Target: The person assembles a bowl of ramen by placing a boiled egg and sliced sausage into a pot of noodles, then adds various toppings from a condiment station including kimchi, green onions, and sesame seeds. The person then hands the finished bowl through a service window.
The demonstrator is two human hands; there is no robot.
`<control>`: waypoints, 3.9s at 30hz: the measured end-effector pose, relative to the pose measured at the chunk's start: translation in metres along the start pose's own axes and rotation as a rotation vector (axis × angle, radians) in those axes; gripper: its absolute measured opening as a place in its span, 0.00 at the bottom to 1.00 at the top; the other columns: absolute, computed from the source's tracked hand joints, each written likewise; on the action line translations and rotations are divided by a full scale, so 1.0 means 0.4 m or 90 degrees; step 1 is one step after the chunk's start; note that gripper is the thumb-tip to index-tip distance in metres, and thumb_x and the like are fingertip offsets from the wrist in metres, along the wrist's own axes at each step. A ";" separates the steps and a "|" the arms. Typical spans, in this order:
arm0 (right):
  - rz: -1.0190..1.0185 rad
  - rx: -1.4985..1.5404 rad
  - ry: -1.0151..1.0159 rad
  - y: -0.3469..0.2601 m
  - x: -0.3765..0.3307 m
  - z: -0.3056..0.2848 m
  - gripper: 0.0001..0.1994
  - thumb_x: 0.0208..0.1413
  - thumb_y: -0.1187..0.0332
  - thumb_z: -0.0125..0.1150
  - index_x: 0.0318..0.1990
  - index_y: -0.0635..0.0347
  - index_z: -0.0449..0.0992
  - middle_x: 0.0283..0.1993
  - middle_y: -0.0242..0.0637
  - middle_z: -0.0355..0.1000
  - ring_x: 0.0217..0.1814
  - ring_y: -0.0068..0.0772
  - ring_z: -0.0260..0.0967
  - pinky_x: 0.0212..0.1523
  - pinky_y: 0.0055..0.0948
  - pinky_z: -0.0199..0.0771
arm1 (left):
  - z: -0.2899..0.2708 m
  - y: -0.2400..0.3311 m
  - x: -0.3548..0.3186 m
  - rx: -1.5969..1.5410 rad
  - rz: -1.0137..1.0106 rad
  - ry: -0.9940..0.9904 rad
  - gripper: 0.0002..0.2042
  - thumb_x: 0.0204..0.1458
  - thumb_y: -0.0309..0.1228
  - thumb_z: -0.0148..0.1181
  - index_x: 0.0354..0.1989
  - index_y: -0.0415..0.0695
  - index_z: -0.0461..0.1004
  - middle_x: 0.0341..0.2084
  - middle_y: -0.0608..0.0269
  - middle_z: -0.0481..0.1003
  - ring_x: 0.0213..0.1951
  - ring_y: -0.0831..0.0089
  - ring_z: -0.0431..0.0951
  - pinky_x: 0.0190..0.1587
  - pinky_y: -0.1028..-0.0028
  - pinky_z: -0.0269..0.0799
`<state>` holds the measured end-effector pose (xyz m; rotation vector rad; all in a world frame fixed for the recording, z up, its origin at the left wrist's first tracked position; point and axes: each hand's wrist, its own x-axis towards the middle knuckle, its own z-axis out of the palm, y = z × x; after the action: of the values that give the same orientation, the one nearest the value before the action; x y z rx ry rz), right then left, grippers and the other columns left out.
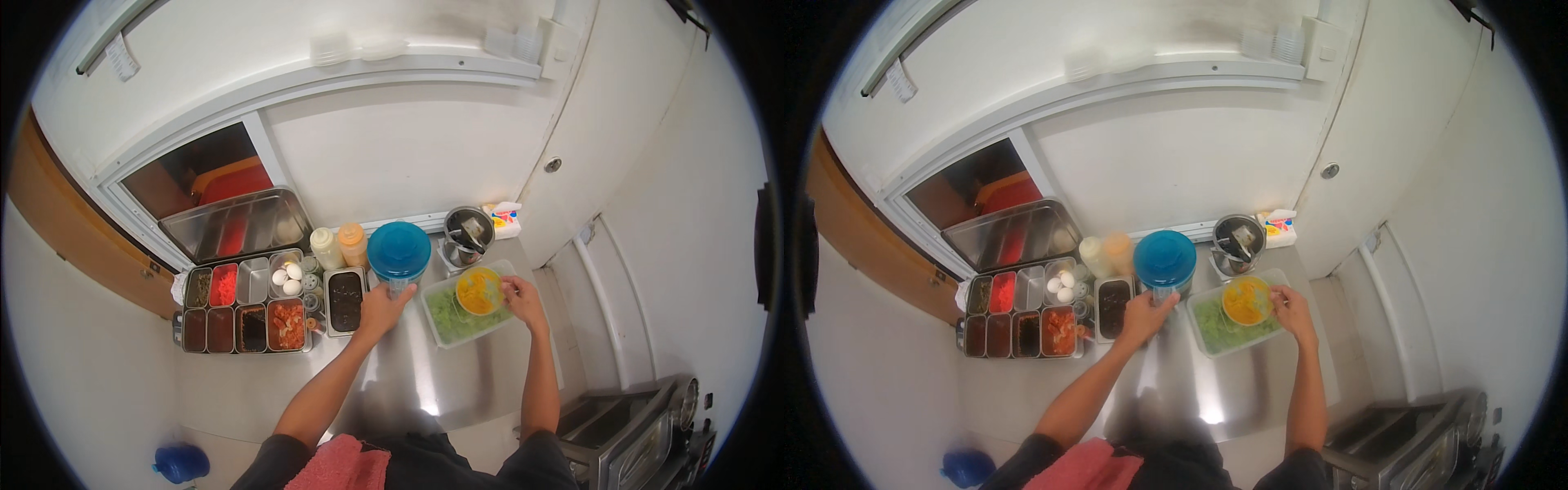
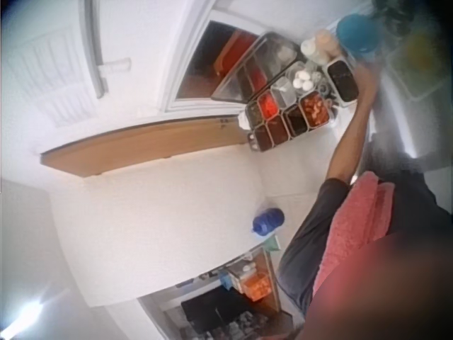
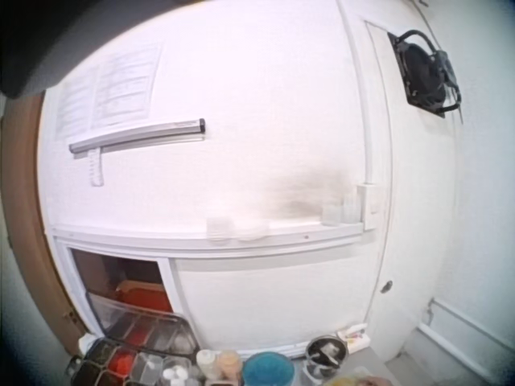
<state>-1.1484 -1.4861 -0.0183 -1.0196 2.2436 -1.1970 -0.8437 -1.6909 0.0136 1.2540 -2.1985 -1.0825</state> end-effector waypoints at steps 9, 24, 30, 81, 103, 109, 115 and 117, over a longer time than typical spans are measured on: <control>0.012 -0.354 0.266 0.172 0.029 -0.017 0.17 0.67 0.58 0.55 0.48 0.64 0.80 0.38 0.53 0.79 0.40 0.57 0.77 0.44 0.43 0.75 | -0.124 0.034 0.043 0.166 0.168 -0.094 0.21 0.48 0.28 0.67 0.52 0.40 0.74 0.36 0.47 0.77 0.41 0.45 0.81 0.48 0.53 0.77; 0.141 0.064 0.129 0.179 -0.123 -0.070 0.20 0.65 0.58 0.63 0.56 0.64 0.79 0.31 0.31 0.73 0.26 0.20 0.68 0.23 0.23 0.70 | -0.192 0.101 0.293 0.414 0.528 -0.242 0.51 0.35 0.36 0.82 0.73 0.55 0.58 0.71 0.48 0.59 0.65 0.45 0.68 0.62 0.54 0.72; 0.181 0.041 0.133 0.197 -0.150 -0.121 0.22 0.64 0.56 0.64 0.59 0.62 0.79 0.32 0.32 0.73 0.25 0.20 0.68 0.25 0.24 0.71 | -0.146 0.115 0.283 0.466 0.465 -0.151 0.54 0.33 0.55 0.80 0.72 0.54 0.60 0.61 0.45 0.67 0.57 0.44 0.74 0.57 0.54 0.73; 0.250 0.374 -0.038 -0.060 0.405 0.177 0.20 0.69 0.57 0.53 0.53 0.69 0.69 0.52 0.45 0.72 0.51 0.46 0.76 0.41 0.44 0.88 | -0.023 -0.093 -0.106 -0.447 -0.228 -0.204 0.21 0.65 0.42 0.59 0.51 0.33 0.72 0.38 0.54 0.79 0.31 0.70 0.82 0.34 0.73 0.80; 0.215 0.672 0.024 0.150 0.401 0.029 0.24 0.54 0.67 0.53 0.59 0.65 0.70 0.55 0.48 0.74 0.54 0.50 0.75 0.44 0.51 0.88 | 0.048 -0.136 0.010 -0.286 -0.086 -0.099 0.14 0.61 0.41 0.56 0.35 0.40 0.76 0.31 0.51 0.80 0.35 0.55 0.82 0.39 0.59 0.74; 0.129 0.638 0.022 0.179 0.209 -0.108 0.23 0.59 0.65 0.51 0.60 0.63 0.71 0.57 0.47 0.73 0.52 0.50 0.75 0.46 0.51 0.87 | 0.000 -0.137 -0.021 -0.216 -0.016 -0.090 0.14 0.58 0.40 0.57 0.39 0.39 0.77 0.31 0.49 0.81 0.36 0.54 0.83 0.40 0.58 0.75; 0.169 0.575 0.128 0.104 -0.183 -0.176 0.23 0.67 0.62 0.55 0.67 0.60 0.68 0.65 0.49 0.67 0.62 0.50 0.70 0.54 0.47 0.85 | -0.085 -0.184 -0.127 -0.292 0.110 -0.164 0.12 0.56 0.37 0.57 0.32 0.39 0.76 0.25 0.51 0.80 0.29 0.58 0.82 0.34 0.61 0.75; 0.173 0.586 0.159 0.081 -0.336 -0.170 0.24 0.66 0.63 0.57 0.67 0.61 0.67 0.66 0.50 0.66 0.64 0.51 0.68 0.56 0.48 0.84 | -0.113 -0.200 -0.172 -0.325 0.091 -0.242 0.12 0.56 0.37 0.58 0.32 0.39 0.76 0.25 0.52 0.81 0.28 0.60 0.82 0.33 0.63 0.75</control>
<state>-1.1170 -1.3358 -0.0066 -0.2044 1.5645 -1.9917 -0.7341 -1.6763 -0.0174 0.7024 -2.0192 -1.7890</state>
